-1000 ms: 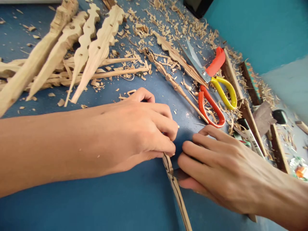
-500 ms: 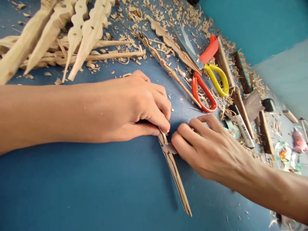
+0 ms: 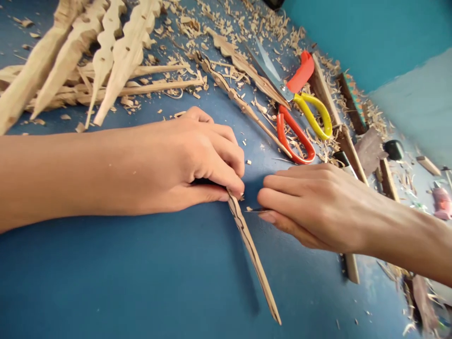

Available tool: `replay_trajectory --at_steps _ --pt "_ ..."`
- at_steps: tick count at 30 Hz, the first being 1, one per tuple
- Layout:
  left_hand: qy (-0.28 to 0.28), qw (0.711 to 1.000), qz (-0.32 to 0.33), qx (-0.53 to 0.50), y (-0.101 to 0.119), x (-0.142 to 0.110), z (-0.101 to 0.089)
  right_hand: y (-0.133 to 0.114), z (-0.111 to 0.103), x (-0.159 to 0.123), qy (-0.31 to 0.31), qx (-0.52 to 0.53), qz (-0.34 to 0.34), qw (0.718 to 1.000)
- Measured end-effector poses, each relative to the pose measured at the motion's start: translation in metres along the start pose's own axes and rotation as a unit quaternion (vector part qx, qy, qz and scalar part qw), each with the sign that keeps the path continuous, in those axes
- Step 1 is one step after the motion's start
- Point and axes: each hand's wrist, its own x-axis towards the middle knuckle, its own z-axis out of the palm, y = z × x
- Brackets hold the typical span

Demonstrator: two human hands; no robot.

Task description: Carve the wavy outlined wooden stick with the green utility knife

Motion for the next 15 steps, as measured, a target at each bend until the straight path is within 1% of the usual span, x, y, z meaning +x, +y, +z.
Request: replay_trajectory --at_steps 2,5,8,11,15 --pt "-0.002 1.0 0.0 0.009 0.0 -0.001 0.001 0.002 -0.002 0.003 -0.02 0.017 -0.005 1.0" --pt "0.02 1.0 0.014 0.013 -0.001 -0.002 0.005 0.002 -0.002 0.004 -0.026 0.016 -0.007 1.0" --pt "0.041 0.999 0.016 0.004 -0.003 -0.002 0.01 0.001 -0.002 0.005 -0.023 0.013 -0.014 1.0" --pt "0.045 0.999 0.015 -0.007 -0.003 -0.002 0.012 0.0 -0.001 0.006 -0.015 0.003 -0.019 1.0" --pt "0.045 0.999 0.017 0.002 -0.003 -0.001 0.013 -0.005 0.001 0.007 0.008 -0.056 -0.024 0.998"
